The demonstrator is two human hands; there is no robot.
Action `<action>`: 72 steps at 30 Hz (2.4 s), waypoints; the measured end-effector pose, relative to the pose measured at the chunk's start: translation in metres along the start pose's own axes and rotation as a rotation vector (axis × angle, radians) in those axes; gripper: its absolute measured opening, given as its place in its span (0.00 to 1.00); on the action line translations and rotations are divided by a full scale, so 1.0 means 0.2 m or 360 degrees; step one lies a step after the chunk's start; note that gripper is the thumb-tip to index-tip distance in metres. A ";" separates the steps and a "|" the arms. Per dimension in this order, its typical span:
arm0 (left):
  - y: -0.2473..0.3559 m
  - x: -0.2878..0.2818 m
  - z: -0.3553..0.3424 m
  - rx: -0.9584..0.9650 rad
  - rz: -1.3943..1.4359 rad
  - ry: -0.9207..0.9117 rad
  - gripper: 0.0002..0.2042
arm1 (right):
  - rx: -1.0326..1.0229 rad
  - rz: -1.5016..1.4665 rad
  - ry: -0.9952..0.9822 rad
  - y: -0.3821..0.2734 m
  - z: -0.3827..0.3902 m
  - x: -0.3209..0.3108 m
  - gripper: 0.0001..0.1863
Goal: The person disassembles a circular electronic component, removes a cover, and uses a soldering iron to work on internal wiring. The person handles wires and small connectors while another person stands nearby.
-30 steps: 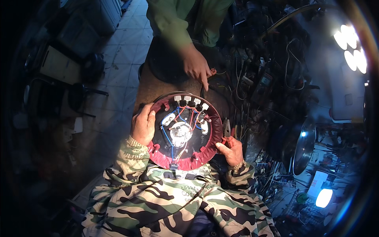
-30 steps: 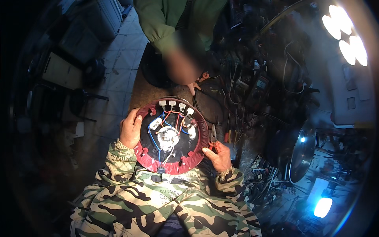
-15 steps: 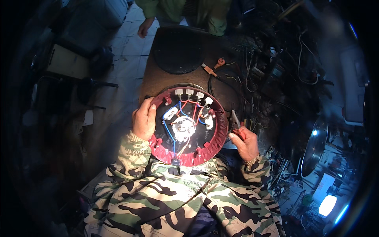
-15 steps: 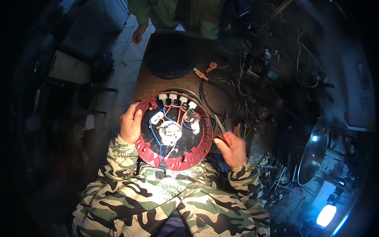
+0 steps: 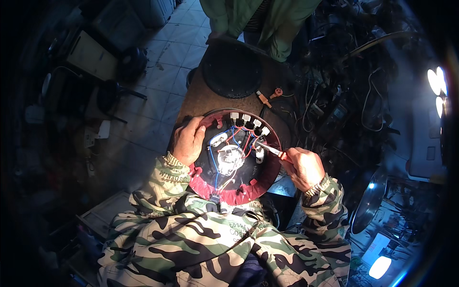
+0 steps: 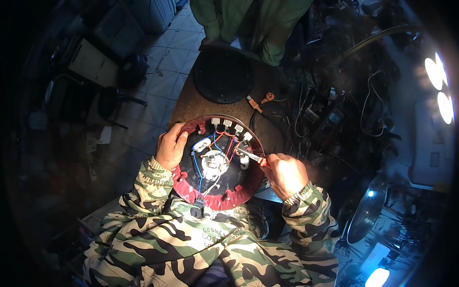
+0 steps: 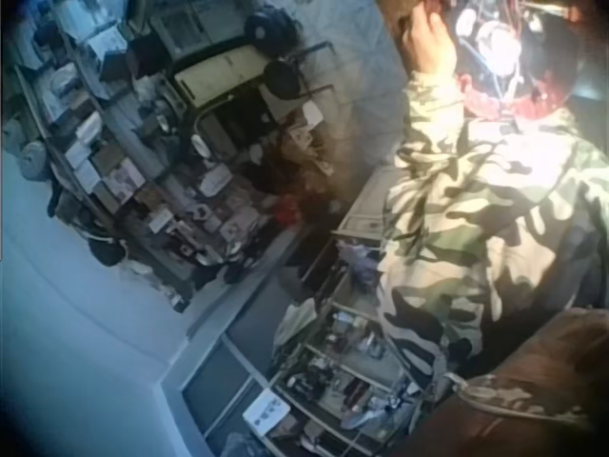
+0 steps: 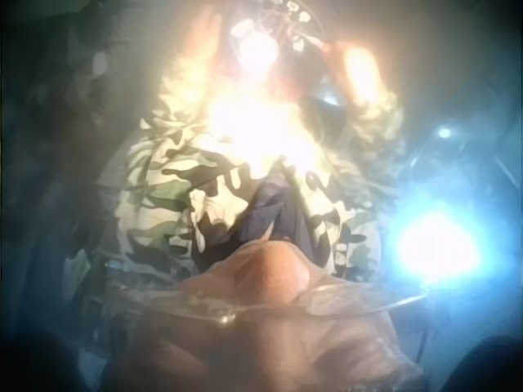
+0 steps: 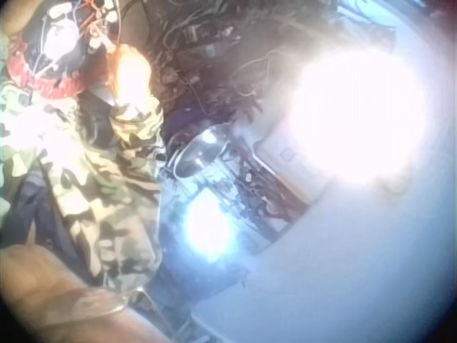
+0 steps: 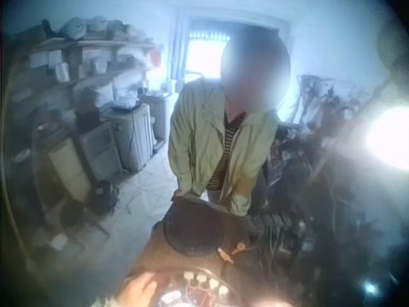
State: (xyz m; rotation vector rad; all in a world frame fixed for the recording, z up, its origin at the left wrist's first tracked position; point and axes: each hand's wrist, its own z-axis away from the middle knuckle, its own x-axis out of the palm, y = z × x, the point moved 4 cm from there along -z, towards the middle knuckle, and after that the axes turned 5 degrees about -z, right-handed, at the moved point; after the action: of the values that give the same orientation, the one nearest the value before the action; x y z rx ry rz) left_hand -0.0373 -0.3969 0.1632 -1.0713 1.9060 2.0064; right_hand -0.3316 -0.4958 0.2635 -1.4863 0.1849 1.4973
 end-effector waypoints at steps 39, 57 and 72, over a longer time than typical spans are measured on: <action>0.24 -0.17 0.11 0.0759 -0.0418 0.0421 0.15 | -0.0297 0.0347 0.0372 -0.13 0.04 0.02 0.09; 0.36 0.14 -0.02 0.0643 -0.1056 -0.0161 0.30 | -0.0224 -0.0345 0.0810 -0.12 -0.01 0.26 0.11; 0.37 0.12 -0.02 0.0535 -0.1018 -0.0105 0.30 | -0.0168 -0.0382 0.0735 -0.13 -0.02 0.27 0.10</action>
State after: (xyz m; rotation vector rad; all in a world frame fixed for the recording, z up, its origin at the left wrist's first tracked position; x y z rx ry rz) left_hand -0.0962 -0.4203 0.2090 -1.2830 1.5219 1.3042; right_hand -0.2983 -0.4564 0.2311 -1.8545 0.1950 0.9715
